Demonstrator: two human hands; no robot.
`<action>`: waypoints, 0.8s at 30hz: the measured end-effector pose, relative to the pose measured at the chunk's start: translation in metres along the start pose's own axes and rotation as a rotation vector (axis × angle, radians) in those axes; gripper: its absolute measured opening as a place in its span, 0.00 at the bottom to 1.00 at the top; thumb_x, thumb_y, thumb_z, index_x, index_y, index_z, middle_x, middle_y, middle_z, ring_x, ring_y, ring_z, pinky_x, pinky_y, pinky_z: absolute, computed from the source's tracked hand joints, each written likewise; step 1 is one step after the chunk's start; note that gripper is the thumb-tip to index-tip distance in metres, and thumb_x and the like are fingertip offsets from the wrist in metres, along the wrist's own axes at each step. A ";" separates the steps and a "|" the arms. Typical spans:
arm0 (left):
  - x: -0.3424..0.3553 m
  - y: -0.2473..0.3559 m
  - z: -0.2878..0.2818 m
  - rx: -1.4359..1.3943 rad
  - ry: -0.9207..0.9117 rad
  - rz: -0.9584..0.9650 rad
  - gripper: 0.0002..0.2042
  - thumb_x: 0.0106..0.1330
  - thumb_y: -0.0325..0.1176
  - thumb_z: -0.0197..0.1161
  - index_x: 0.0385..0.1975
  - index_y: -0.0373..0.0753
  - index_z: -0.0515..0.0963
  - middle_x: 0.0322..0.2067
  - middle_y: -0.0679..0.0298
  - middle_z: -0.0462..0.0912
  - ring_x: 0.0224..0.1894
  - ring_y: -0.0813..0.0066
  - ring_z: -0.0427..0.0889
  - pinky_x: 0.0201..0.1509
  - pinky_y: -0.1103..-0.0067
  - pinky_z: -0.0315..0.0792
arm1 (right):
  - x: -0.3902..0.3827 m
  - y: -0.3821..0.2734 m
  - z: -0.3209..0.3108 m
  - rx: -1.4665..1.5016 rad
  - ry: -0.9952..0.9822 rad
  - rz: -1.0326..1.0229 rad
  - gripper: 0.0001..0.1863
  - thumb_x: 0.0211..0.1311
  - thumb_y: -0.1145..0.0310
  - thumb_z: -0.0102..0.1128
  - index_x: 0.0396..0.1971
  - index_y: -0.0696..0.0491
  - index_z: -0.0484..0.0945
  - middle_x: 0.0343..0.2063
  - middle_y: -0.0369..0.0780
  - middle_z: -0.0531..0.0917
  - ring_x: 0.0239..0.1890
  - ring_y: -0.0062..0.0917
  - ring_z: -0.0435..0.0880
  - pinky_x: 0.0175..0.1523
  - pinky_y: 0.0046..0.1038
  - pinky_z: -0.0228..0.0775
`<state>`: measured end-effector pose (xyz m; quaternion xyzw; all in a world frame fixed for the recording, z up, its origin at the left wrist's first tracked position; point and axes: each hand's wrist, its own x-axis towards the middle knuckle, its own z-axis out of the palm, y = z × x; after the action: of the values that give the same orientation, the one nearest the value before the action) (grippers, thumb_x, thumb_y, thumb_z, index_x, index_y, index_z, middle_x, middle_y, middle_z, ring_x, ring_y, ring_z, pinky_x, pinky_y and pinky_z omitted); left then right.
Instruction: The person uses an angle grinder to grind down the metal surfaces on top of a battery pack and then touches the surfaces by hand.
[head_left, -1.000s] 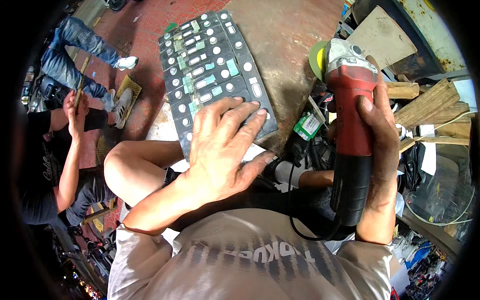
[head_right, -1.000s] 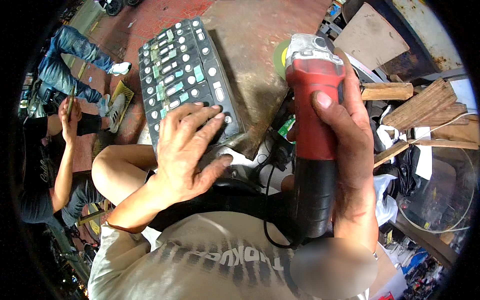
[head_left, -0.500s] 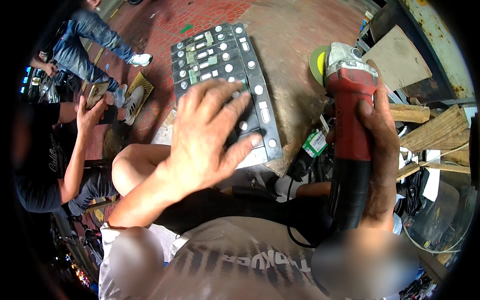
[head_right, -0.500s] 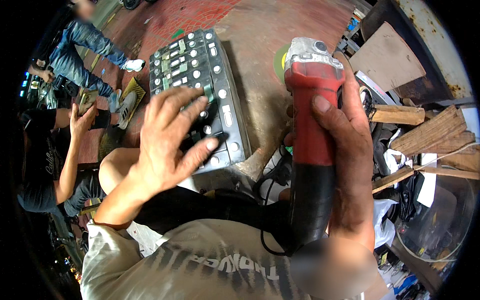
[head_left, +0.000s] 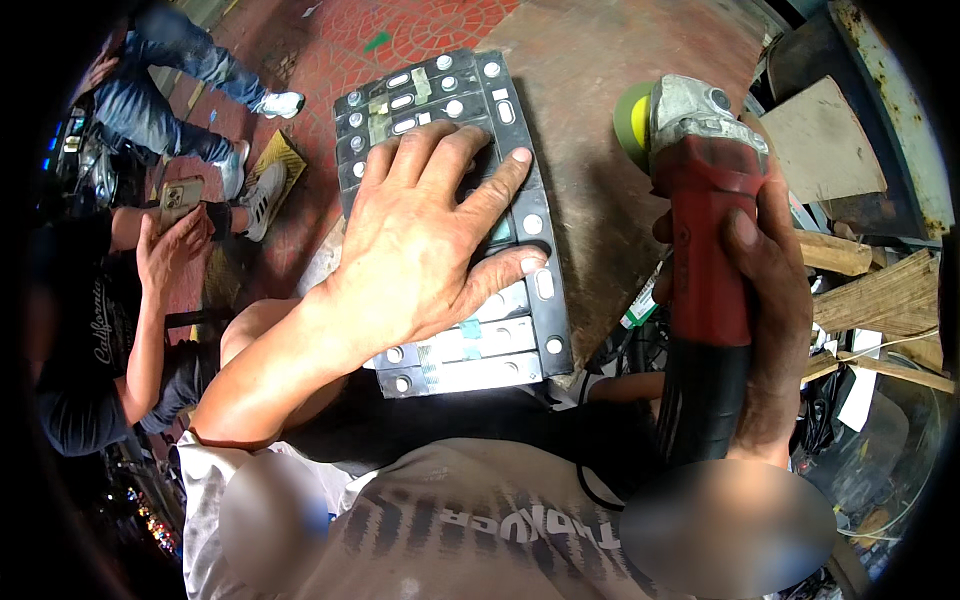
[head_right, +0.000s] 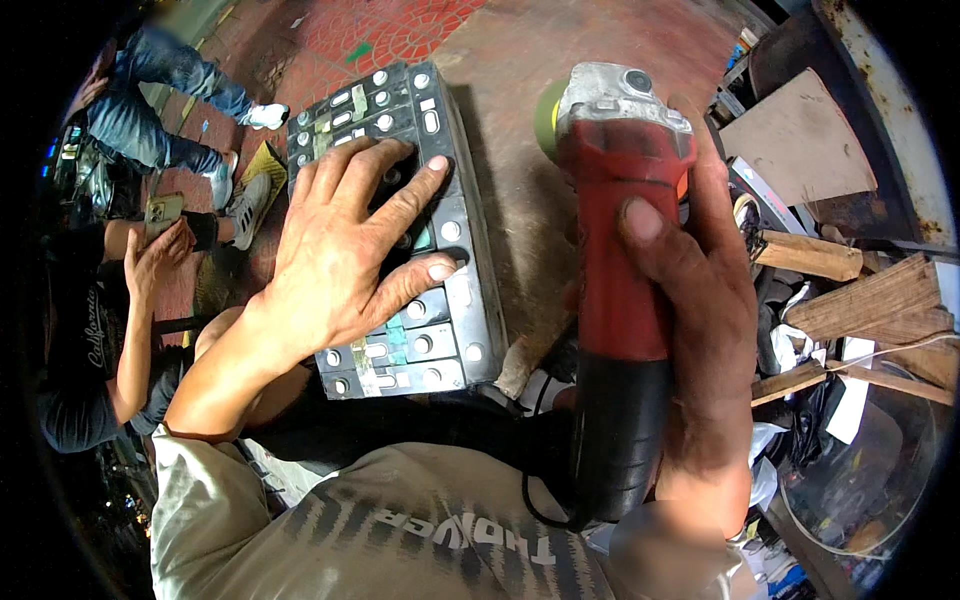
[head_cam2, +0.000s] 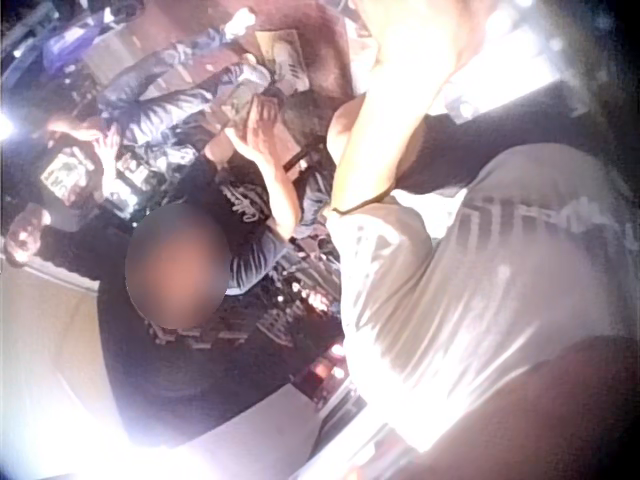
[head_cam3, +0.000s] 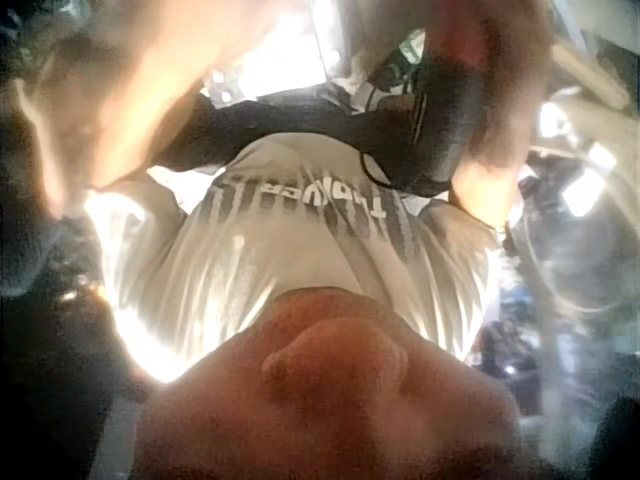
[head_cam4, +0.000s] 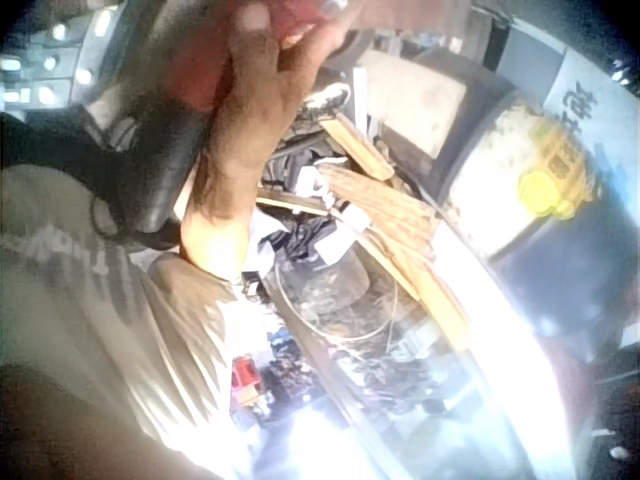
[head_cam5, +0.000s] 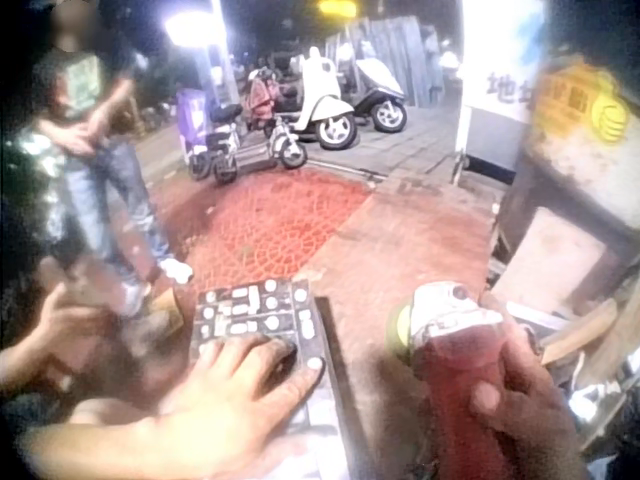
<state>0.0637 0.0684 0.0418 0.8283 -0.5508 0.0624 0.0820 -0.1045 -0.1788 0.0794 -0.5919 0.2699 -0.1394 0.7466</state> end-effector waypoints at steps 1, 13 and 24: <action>0.001 0.000 0.000 -0.006 0.003 0.000 0.41 0.81 0.64 0.72 0.82 0.39 0.83 0.73 0.43 0.81 0.73 0.38 0.78 0.78 0.47 0.72 | 0.000 0.000 0.002 0.006 -0.001 -0.005 0.50 0.76 0.48 0.75 0.89 0.58 0.67 0.57 0.53 0.91 0.48 0.28 0.95 0.46 0.25 0.93; -0.020 0.012 -0.006 -0.252 0.210 -0.018 0.24 0.71 0.46 0.84 0.57 0.33 0.92 0.64 0.51 0.90 0.66 0.44 0.87 0.70 0.53 0.79 | 0.010 0.005 0.019 0.042 -0.071 0.030 0.53 0.70 0.50 0.81 0.88 0.57 0.68 0.62 0.54 0.89 0.47 0.31 0.95 0.46 0.28 0.95; -0.035 0.064 -0.001 -0.573 0.182 0.025 0.45 0.56 0.43 0.89 0.74 0.26 0.84 0.69 0.45 0.88 0.66 0.42 0.88 0.68 0.51 0.80 | 0.002 0.003 0.019 0.074 -0.162 0.073 0.64 0.64 0.53 0.85 0.94 0.58 0.59 0.66 0.56 0.88 0.46 0.33 0.97 0.44 0.30 0.97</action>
<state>-0.0091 0.0754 0.0400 0.7557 -0.5465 -0.0207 0.3604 -0.0923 -0.1642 0.0783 -0.5631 0.2245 -0.0736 0.7919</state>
